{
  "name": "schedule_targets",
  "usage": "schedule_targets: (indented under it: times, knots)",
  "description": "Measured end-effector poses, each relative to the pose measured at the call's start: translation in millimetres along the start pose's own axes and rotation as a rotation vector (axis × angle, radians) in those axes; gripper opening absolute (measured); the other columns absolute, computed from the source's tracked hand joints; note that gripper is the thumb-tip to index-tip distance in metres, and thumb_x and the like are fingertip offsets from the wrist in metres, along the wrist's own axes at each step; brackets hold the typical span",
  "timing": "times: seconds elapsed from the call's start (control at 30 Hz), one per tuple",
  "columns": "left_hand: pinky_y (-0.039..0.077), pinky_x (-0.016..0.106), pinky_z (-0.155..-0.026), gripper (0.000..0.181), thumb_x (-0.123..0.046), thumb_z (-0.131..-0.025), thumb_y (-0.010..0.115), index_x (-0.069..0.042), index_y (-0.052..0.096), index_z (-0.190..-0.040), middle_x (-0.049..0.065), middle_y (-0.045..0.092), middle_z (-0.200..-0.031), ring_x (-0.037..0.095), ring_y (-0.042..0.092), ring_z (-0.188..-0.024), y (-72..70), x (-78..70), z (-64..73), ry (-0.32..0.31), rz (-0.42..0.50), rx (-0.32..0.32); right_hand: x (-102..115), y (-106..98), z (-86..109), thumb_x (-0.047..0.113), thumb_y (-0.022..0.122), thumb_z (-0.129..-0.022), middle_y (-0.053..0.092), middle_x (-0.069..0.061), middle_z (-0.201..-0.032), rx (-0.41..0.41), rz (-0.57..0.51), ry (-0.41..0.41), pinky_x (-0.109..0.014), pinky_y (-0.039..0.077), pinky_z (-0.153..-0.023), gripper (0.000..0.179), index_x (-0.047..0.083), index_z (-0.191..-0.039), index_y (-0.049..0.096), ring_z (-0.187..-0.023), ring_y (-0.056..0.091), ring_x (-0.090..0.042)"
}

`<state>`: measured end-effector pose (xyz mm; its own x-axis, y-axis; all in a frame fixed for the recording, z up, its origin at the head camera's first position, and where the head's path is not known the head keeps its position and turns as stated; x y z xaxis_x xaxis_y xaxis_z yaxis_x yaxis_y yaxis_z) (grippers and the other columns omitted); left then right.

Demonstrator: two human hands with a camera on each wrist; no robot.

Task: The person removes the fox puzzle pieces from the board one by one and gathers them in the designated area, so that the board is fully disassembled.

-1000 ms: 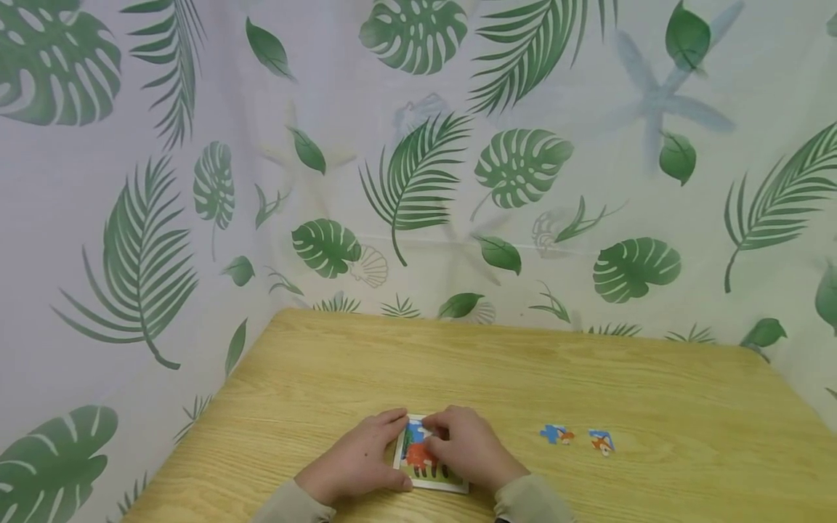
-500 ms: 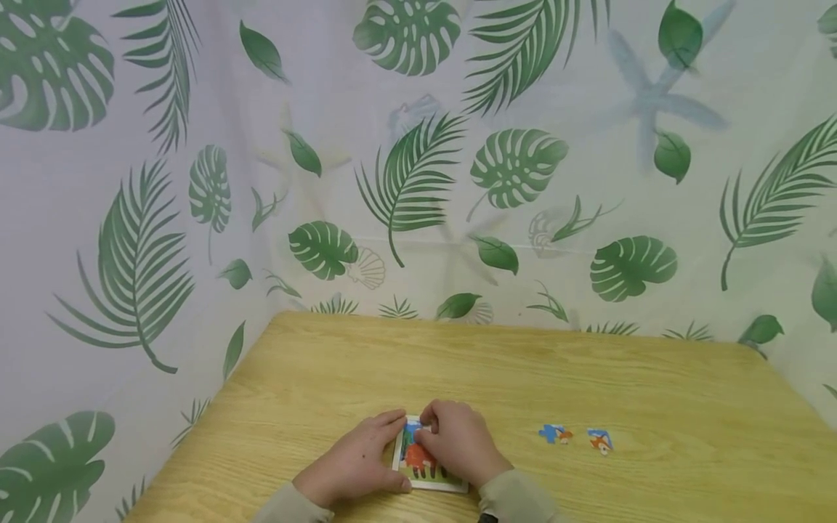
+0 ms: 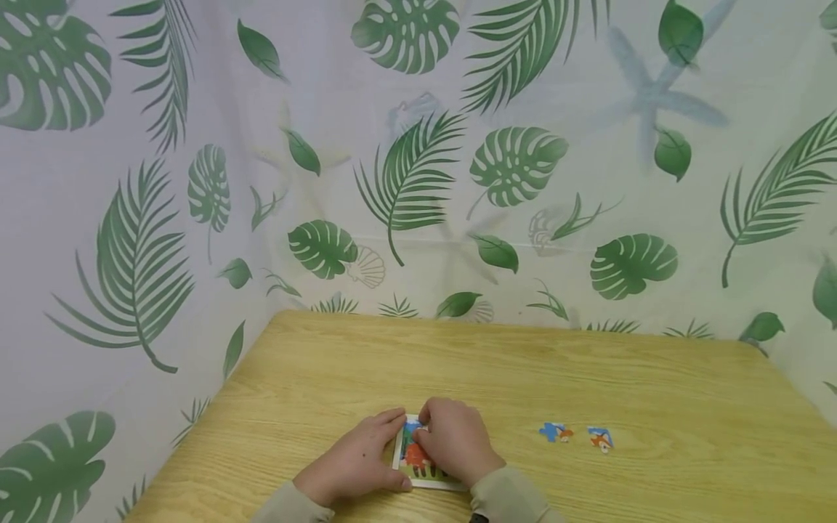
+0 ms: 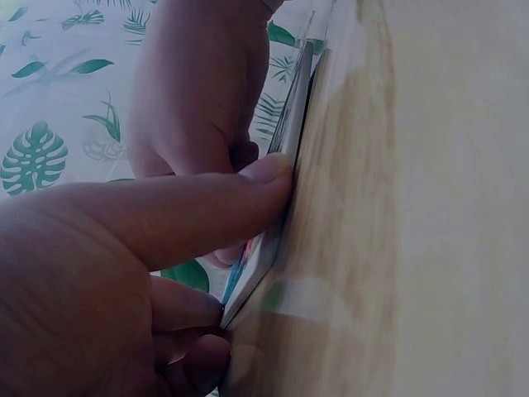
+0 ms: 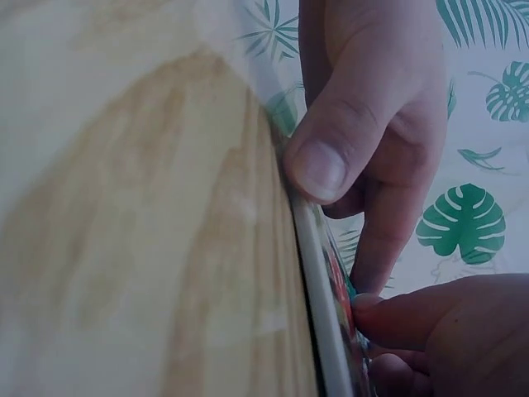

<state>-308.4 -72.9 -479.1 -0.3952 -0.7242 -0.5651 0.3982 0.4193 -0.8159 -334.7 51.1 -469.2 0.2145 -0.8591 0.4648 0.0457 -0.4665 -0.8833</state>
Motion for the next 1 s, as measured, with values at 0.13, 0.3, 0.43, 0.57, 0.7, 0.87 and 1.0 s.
schedule_targets:
  times: [0.13, 0.3, 0.43, 0.57, 0.7, 0.87, 1.0]
  knots:
    - [0.034, 0.052, -0.113, 0.100, -0.051, -0.077, 0.084, -0.005, 0.040, -0.155, 0.003, 0.033, -0.162, 0.031, 0.032, -0.146, 0.9, 1.6, -0.3, -0.001, 0.002, 0.003, -1.5, 1.9, 0.9, 0.031, 0.079, -0.088, 0.056, 0.008, -0.071, 0.015, -0.053, 0.021, -0.035, 0.046, -0.062, 0.019, 0.015, -0.094, 0.069, -0.063, 0.052, -0.011]
    - [0.032, 0.051, -0.114, 0.100, -0.050, -0.077, 0.084, -0.005, 0.040, -0.155, 0.002, 0.032, -0.163, 0.030, 0.031, -0.147, 2.0, 4.7, -1.4, -0.014, 0.005, 0.005, -1.9, 2.9, 1.7, 0.030, 0.079, -0.088, 0.055, 0.008, -0.072, 0.015, -0.076, 0.018, -0.033, 0.044, -0.060, 0.019, 0.016, -0.093, 0.068, -0.063, 0.051, -0.012]
    - [0.032, 0.051, -0.114, 0.100, -0.050, -0.078, 0.084, -0.005, 0.040, -0.155, 0.003, 0.032, -0.163, 0.030, 0.031, -0.147, 1.9, 5.0, -1.4, -0.017, 0.002, 0.003, -1.7, 1.7, 2.4, 0.030, 0.079, -0.088, 0.054, 0.007, -0.072, 0.008, -0.091, 0.012, -0.033, 0.043, -0.060, 0.019, 0.016, -0.093, 0.067, -0.063, 0.050, -0.012]
    - [0.032, 0.051, -0.114, 0.101, -0.051, -0.078, 0.083, -0.005, 0.039, -0.156, 0.003, 0.031, -0.163, 0.029, 0.032, -0.147, 0.8, 2.9, -0.1, -0.019, -0.008, 0.003, -2.2, 0.0, 3.0, 0.030, 0.079, -0.088, 0.054, 0.007, -0.073, -0.003, -0.102, 0.010, -0.033, 0.044, -0.061, 0.019, 0.016, -0.093, 0.068, -0.064, 0.050, -0.012]
    - [0.032, 0.051, -0.114, 0.101, -0.050, -0.078, 0.084, -0.004, 0.039, -0.155, 0.004, 0.032, -0.163, 0.030, 0.032, -0.146, 0.0, 0.3, 1.1, -0.015, -0.009, 0.003, -3.2, -0.3, 4.4, 0.030, 0.080, -0.087, 0.054, 0.007, -0.074, -0.013, -0.116, 0.013, -0.033, 0.044, -0.062, 0.020, 0.016, -0.094, 0.068, -0.065, 0.051, -0.012]
    - [0.032, 0.051, -0.114, 0.102, -0.050, -0.077, 0.084, -0.003, 0.039, -0.155, 0.005, 0.032, -0.163, 0.031, 0.032, -0.146, 0.0, -0.7, 1.0, -0.014, -0.007, 0.000, -5.5, 0.9, 4.2, 0.030, 0.080, -0.087, 0.055, 0.008, -0.075, -0.003, -0.130, 0.023, -0.033, 0.045, -0.063, 0.021, 0.016, -0.094, 0.067, -0.066, 0.051, -0.012]
    - [0.032, 0.051, -0.115, 0.102, -0.050, -0.077, 0.084, -0.003, 0.038, -0.156, 0.005, 0.031, -0.163, 0.029, 0.031, -0.147, -0.5, 0.1, -0.5, -0.015, -0.006, -0.004, -8.3, 0.8, 1.6, 0.031, 0.081, -0.086, 0.055, 0.008, -0.075, -0.009, -0.135, 0.033, -0.032, 0.045, -0.063, 0.021, 0.017, -0.094, 0.067, -0.067, 0.051, -0.011]
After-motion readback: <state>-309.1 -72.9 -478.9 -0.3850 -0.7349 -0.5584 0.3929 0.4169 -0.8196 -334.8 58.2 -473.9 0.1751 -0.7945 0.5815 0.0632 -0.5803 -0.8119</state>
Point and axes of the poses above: each hand's wrist, its own z-axis away from the middle knuckle, its own y-axis out of the palm, x = y × z, the point moved 9 cm from there along -z, towards the middle knuckle
